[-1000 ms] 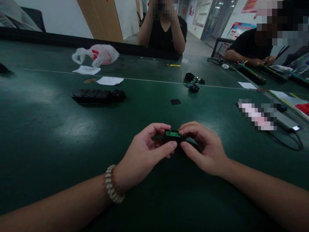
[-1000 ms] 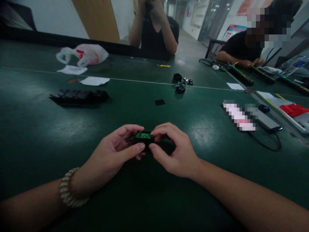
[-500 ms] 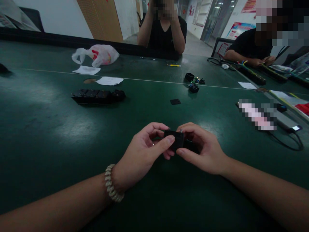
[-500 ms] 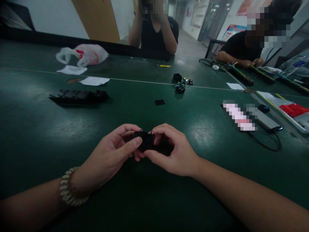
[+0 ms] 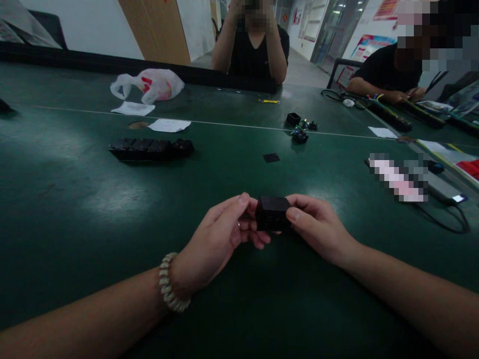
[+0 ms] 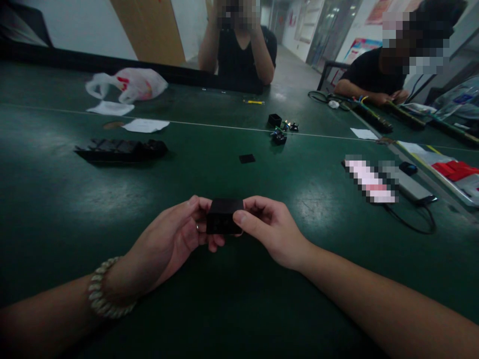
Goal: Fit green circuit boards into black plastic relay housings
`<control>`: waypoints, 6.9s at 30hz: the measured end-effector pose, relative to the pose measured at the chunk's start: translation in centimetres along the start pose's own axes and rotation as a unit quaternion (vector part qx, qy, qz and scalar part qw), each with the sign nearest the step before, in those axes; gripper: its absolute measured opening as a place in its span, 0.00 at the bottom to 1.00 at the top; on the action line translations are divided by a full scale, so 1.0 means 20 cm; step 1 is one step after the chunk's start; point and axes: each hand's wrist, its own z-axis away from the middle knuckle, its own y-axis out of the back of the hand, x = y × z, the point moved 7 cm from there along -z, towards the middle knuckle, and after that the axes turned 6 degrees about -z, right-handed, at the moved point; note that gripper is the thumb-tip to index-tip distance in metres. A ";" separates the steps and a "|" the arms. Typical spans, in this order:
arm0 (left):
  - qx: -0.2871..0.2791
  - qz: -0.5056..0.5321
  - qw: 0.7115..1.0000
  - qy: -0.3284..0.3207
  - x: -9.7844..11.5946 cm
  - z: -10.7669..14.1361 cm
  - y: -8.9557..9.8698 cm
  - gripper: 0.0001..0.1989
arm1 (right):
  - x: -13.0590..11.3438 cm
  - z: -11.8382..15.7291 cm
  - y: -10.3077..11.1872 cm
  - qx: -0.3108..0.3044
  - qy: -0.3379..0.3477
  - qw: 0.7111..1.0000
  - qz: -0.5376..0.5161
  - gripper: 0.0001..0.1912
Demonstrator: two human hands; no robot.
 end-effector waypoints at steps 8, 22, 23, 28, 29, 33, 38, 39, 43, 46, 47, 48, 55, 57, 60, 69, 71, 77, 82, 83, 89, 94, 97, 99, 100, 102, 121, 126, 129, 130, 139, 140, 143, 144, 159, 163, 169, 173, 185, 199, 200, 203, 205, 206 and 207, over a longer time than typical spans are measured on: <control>-0.007 -0.035 0.999 -0.004 0.01 0.01 -0.01 0.19 | 0.02 -0.01 0.01 -0.010 -0.005 0.999 -0.034 0.17; 0.016 -0.054 0.998 0.013 0.00 0.01 0.01 0.17 | 0.03 -0.02 -0.01 -0.008 -0.046 0.998 -0.052 0.21; 0.017 -0.055 0.998 0.013 0.00 0.01 0.01 0.17 | 0.03 -0.02 -0.01 -0.008 -0.049 0.997 -0.053 0.21; 0.020 -0.055 0.998 0.009 0.01 0.01 0.01 0.16 | 0.03 -0.03 -0.01 -0.009 -0.050 0.997 -0.050 0.23; 0.019 -0.056 0.998 0.009 0.01 0.01 0.01 0.16 | 0.03 -0.03 -0.01 -0.011 -0.049 0.997 -0.050 0.23; 0.021 -0.065 0.998 0.012 0.01 0.01 0.01 0.17 | 0.03 -0.03 -0.01 -0.016 -0.048 0.998 -0.043 0.23; 0.021 -0.060 0.998 0.017 0.01 0.02 0.00 0.16 | 0.03 -0.03 0.00 -0.005 -0.041 0.998 -0.044 0.23; 0.022 -0.058 0.998 0.018 0.01 0.02 0.00 0.16 | 0.03 -0.03 0.01 -0.003 -0.033 0.999 -0.039 0.22; 0.029 -0.051 0.998 0.018 0.01 0.02 0.01 0.16 | 0.02 -0.02 0.02 0.005 0.011 1.000 -0.010 0.19; 0.032 -0.028 0.999 0.007 0.02 0.01 0.01 0.18 | -0.01 0.00 0.02 0.009 0.045 0.999 0.014 0.18; 0.036 -0.019 0.999 0.003 0.02 0.01 0.01 0.19 | -0.02 0.00 0.01 0.008 0.056 0.998 0.032 0.17; 0.041 -0.012 0.999 0.000 0.02 0.02 0.01 0.19 | -0.03 0.01 0.00 0.004 0.069 0.996 0.055 0.16; 0.086 -0.007 0.996 -0.007 0.03 0.02 0.03 0.17 | -0.13 0.07 -0.07 -0.007 0.226 0.948 0.223 0.22; 0.093 -0.006 0.996 -0.008 0.03 0.02 0.03 0.16 | -0.14 0.08 -0.08 -0.006 0.253 0.932 0.258 0.23; 0.090 -0.015 0.996 -0.010 0.03 0.02 0.03 0.16 | -0.14 0.08 -0.08 -0.002 0.275 0.922 0.272 0.24; 0.075 -0.047 0.996 -0.016 0.03 0.02 0.04 0.18 | -0.14 0.09 -0.09 -0.011 0.306 0.912 0.274 0.30; 0.079 -0.054 0.995 -0.016 0.03 0.02 0.04 0.18 | -0.14 0.10 -0.09 -0.016 0.314 0.905 0.288 0.31; 0.083 -0.047 0.995 -0.009 0.03 0.01 0.04 0.21 | -0.15 0.12 -0.09 -0.015 0.331 0.891 0.309 0.31; 0.068 0.008 0.997 0.026 0.00 0.02 0.03 0.26 | -0.18 0.13 -0.11 -0.012 0.362 0.877 0.316 0.32; 0.064 0.014 0.997 0.027 0.00 0.02 0.03 0.26 | -0.19 0.14 -0.11 -0.013 0.371 0.872 0.318 0.33; 0.068 -0.006 0.998 0.012 0.01 0.02 0.04 0.22 | -0.21 0.15 -0.13 -0.021 0.396 0.854 0.337 0.33; 0.075 -0.054 0.996 -0.013 0.03 0.02 0.04 0.18 | -0.22 0.15 -0.13 -0.002 0.386 0.847 0.366 0.32; 0.070 -0.063 0.995 -0.024 0.04 0.02 0.03 0.19 | -0.23 0.14 -0.13 0.011 0.380 0.836 0.395 0.29; 0.065 -0.063 0.995 -0.030 0.04 0.02 0.03 0.21 | -0.24 0.13 -0.13 0.019 0.371 0.834 0.407 0.26; 0.062 -0.064 0.996 -0.031 0.04 0.02 0.03 0.22 | -0.23 0.12 -0.12 0.022 0.366 0.835 0.410 0.25; 0.058 -0.066 0.996 -0.028 0.03 0.02 0.03 0.23 | -0.23 0.11 -0.12 0.025 0.355 0.841 0.408 0.24; 0.062 -0.115 0.990 -0.042 0.04 0.02 0.05 0.21 | -0.24 0.10 -0.10 0.028 0.336 0.869 0.362 0.16; 0.064 -0.137 0.988 -0.028 0.02 0.02 0.07 0.22 | -0.22 0.09 -0.08 0.023 0.313 0.886 0.341 0.16; 0.066 -0.146 0.987 -0.032 0.02 0.02 0.07 0.22 | -0.21 0.08 -0.08 0.023 0.301 0.893 0.332 0.15; 0.066 -0.148 0.986 -0.036 0.02 0.02 0.07 0.22 | -0.21 0.08 -0.08 0.023 0.298 0.895 0.331 0.15; 0.061 -0.144 0.987 -0.031 0.05 0.03 0.03 0.21 | -0.18 0.05 -0.05 0.028 0.270 0.916 0.296 0.14; 0.059 -0.140 0.988 -0.030 0.05 0.03 0.03 0.21 | -0.18 0.05 -0.04 0.032 0.265 0.919 0.289 0.15; 0.060 -0.124 0.990 -0.027 0.05 0.02 0.03 0.19 | -0.16 0.05 -0.02 0.046 0.250 0.931 0.261 0.16; 0.064 -0.117 0.991 -0.027 0.04 0.02 0.03 0.19 | -0.15 0.06 -0.01 0.050 0.246 0.935 0.252 0.15; 0.095 -0.030 0.995 0.004 0.03 0.02 0.05 0.15 | -0.12 0.03 0.02 0.074 0.197 0.956 0.203 0.09; 0.092 -0.055 0.994 -0.019 0.03 0.03 0.05 0.20 | -0.11 0.03 0.03 0.084 0.182 0.954 0.222 0.09; 0.087 -0.088 0.992 -0.037 0.04 0.03 0.05 0.20 | -0.11 0.02 0.03 0.082 0.172 0.950 0.249 0.10; 0.083 -0.100 0.991 -0.035 0.05 0.03 0.05 0.21 | -0.11 0.00 0.03 0.077 0.175 0.938 0.288 0.10; 0.075 -0.117 0.990 -0.024 0.03 0.03 0.05 0.21 | -0.20 -0.42 0.26 0.131 0.224 0.809 0.528 0.17; 0.075 -0.125 0.989 -0.021 0.04 0.02 0.06 0.20 | -0.18 -0.63 0.26 0.050 0.169 0.742 0.646 0.14; 0.076 -0.123 0.989 -0.022 0.04 0.02 0.06 0.20 | -0.18 -0.63 0.26 0.048 0.167 0.740 0.650 0.15; 0.074 -0.124 0.989 -0.026 0.03 0.02 0.05 0.21 | -0.19 -0.61 0.24 0.045 0.163 0.738 0.653 0.16; 0.070 -0.122 0.990 -0.030 0.03 0.02 0.05 0.21 | -0.20 -0.60 0.23 0.048 0.163 0.744 0.646 0.17; 0.068 -0.120 0.990 -0.031 0.03 0.02 0.05 0.21 | -0.20 -0.59 0.23 0.053 0.165 0.749 0.639 0.18; 0.067 -0.118 0.990 -0.031 0.02 0.02 0.06 0.21 | -0.20 -0.58 0.23 0.059 0.168 0.756 0.630 0.18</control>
